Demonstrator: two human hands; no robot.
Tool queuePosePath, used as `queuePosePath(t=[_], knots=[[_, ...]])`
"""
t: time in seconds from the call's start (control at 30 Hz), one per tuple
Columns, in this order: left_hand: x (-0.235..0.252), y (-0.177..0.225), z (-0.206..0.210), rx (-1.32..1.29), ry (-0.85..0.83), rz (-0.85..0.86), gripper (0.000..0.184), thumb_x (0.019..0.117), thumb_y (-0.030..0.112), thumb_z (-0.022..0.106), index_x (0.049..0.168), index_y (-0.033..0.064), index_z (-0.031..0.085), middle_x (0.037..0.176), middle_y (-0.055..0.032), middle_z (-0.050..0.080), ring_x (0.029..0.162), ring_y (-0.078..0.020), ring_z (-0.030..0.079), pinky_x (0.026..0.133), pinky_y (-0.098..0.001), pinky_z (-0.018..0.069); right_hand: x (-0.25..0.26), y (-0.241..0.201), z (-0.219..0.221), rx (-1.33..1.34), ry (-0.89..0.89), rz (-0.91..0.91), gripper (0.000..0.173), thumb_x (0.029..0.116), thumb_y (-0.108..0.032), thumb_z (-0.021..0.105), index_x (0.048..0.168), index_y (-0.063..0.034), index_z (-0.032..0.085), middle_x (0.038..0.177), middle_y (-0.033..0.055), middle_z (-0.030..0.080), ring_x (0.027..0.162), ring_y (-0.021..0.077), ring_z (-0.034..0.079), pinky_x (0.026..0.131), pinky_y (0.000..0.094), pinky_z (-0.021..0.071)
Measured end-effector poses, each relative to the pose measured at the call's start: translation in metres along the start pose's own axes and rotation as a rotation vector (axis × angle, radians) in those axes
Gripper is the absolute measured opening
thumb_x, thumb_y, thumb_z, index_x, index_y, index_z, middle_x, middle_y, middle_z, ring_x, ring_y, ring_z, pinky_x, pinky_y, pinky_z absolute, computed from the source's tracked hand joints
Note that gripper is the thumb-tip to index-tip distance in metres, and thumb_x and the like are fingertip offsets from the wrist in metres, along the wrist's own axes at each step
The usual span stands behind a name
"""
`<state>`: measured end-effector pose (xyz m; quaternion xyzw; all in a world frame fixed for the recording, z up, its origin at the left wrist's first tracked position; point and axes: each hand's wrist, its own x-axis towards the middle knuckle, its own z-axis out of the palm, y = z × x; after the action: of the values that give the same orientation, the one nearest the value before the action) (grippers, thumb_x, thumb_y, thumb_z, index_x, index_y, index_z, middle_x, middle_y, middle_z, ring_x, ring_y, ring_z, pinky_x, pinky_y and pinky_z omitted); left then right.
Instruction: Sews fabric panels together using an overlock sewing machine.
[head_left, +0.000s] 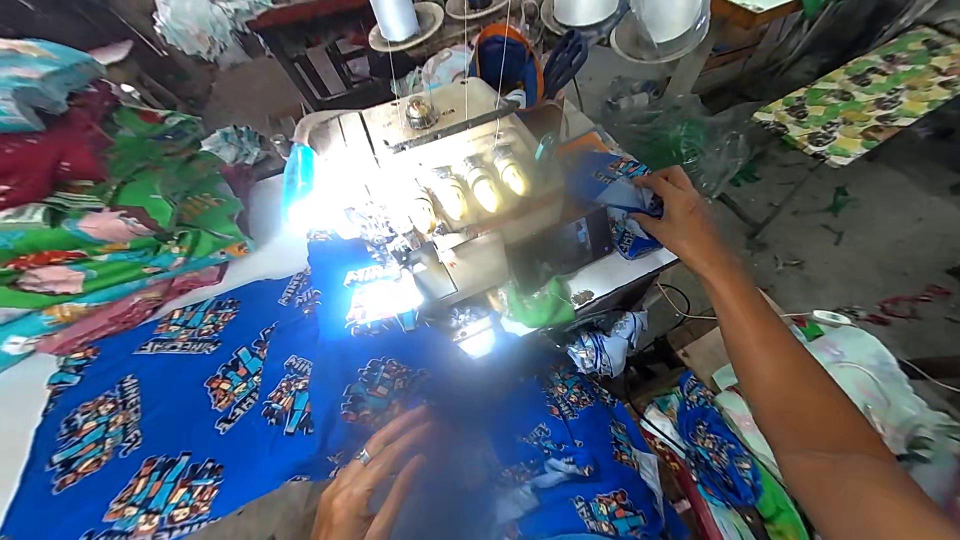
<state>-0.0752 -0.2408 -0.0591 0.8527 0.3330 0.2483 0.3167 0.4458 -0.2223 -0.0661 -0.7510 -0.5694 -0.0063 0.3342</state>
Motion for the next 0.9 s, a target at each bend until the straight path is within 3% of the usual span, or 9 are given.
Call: queuePosePath(t=[0.1, 0.17, 0.27, 0.37, 0.43, 0.5, 0.63, 0.77, 0.9], knots=[[0.002, 0.001, 0.002, 0.016, -0.007, 0.008, 0.032, 0.1063, 0.026, 0.054, 0.124, 0.0059, 0.073, 0.135, -0.0108, 0.067, 0.126, -0.0116, 0.062, 0.107, -0.0265, 0.0493, 0.016, 0.003, 0.000, -0.072, -0.032, 0.003, 0.070, 0.0804, -0.016, 0.087, 0.141, 0.0024, 0.057, 0.136, 0.0327, 0.052, 0.121, 0.0525, 0.054, 0.098, 0.0678, 0.0430], [0.001, 0.002, 0.003, 0.029, -0.014, 0.012, 0.032, 0.1062, 0.026, 0.054, 0.123, 0.0061, 0.073, 0.135, -0.0103, 0.067, 0.127, -0.0107, 0.062, 0.108, -0.0252, 0.0485, 0.022, 0.000, -0.006, -0.040, -0.035, 0.034, 0.068, 0.0828, -0.018, 0.086, 0.141, 0.0020, 0.057, 0.137, 0.0308, 0.052, 0.117, 0.0485, 0.057, 0.096, 0.0638, 0.0476], [0.000, 0.002, 0.004, 0.038, -0.019, 0.012, 0.033, 0.1061, 0.026, 0.054, 0.123, 0.0064, 0.074, 0.133, -0.0098, 0.068, 0.125, -0.0104, 0.063, 0.107, -0.0243, 0.0484, 0.025, -0.003, -0.012, 0.053, 0.021, 0.022, 0.026, 0.0999, -0.009, 0.062, 0.122, 0.0039, 0.067, 0.117, 0.0269, 0.062, 0.098, 0.0373, 0.063, 0.089, 0.0508, 0.0515], [-0.002, 0.000, 0.004, 0.045, -0.022, 0.011, 0.032, 0.1060, 0.026, 0.054, 0.122, 0.0062, 0.074, 0.131, -0.0085, 0.070, 0.121, -0.0102, 0.065, 0.103, -0.0240, 0.0506, 0.031, -0.004, -0.019, 0.030, -0.082, 0.044, 0.028, 0.1052, 0.001, 0.044, 0.114, 0.0036, 0.071, 0.114, 0.0272, 0.068, 0.109, 0.0420, 0.065, 0.098, 0.0579, 0.0478], [-0.002, 0.001, 0.004, 0.030, -0.026, 0.013, 0.032, 0.1060, 0.025, 0.054, 0.122, 0.0060, 0.073, 0.130, -0.0079, 0.070, 0.121, -0.0095, 0.065, 0.104, -0.0239, 0.0505, 0.038, -0.006, -0.025, -0.004, -0.056, 0.080, 0.033, 0.1060, -0.001, 0.042, 0.127, 0.0024, 0.067, 0.125, 0.0286, 0.065, 0.118, 0.0441, 0.062, 0.104, 0.0598, 0.0447], [-0.001, 0.001, 0.004, 0.010, -0.027, 0.032, 0.032, 0.1065, 0.025, 0.053, 0.123, 0.0060, 0.073, 0.129, -0.0074, 0.071, 0.122, -0.0091, 0.065, 0.105, -0.0239, 0.0502, 0.043, -0.011, -0.032, -0.033, 0.104, 0.080, 0.039, 0.1055, -0.008, 0.046, 0.142, 0.0017, 0.056, 0.138, 0.0292, 0.058, 0.127, 0.0422, 0.057, 0.109, 0.0541, 0.0431], [0.008, 0.008, 0.004, -0.146, -0.024, 0.077, 0.035, 0.1077, 0.032, 0.052, 0.128, 0.0103, 0.070, 0.128, -0.0027, 0.071, 0.118, -0.0095, 0.067, 0.104, -0.0257, 0.0535, 0.035, -0.053, -0.046, 0.034, 0.363, -0.113, 0.038, 0.1042, -0.009, 0.047, 0.139, 0.0035, 0.057, 0.133, 0.0270, 0.059, 0.124, 0.0334, 0.059, 0.107, 0.0401, 0.0461], [0.030, 0.035, 0.005, -0.469, 0.027, 0.084, 0.050, 0.1045, 0.040, 0.056, 0.143, 0.0083, 0.058, 0.130, -0.0034, 0.071, 0.119, -0.0160, 0.068, 0.104, -0.0321, 0.0556, -0.016, -0.133, -0.059, 0.264, 0.056, -0.336, 0.029, 0.1062, -0.012, 0.049, 0.126, -0.0014, 0.067, 0.117, 0.0119, 0.069, 0.091, 0.0069, 0.065, 0.082, 0.0230, 0.0546], [0.052, 0.051, 0.014, -0.543, 0.117, 0.040, 0.092, 0.0853, 0.065, 0.069, 0.154, 0.0107, 0.043, 0.145, -0.0006, 0.060, 0.133, -0.0147, 0.057, 0.111, -0.0337, 0.0481, -0.079, -0.216, -0.022, 0.451, -0.225, -0.560, 0.020, 0.1007, -0.014, 0.059, 0.109, -0.0097, 0.077, 0.102, -0.0013, 0.072, 0.092, 0.0027, 0.067, 0.080, 0.0198, 0.0569]])
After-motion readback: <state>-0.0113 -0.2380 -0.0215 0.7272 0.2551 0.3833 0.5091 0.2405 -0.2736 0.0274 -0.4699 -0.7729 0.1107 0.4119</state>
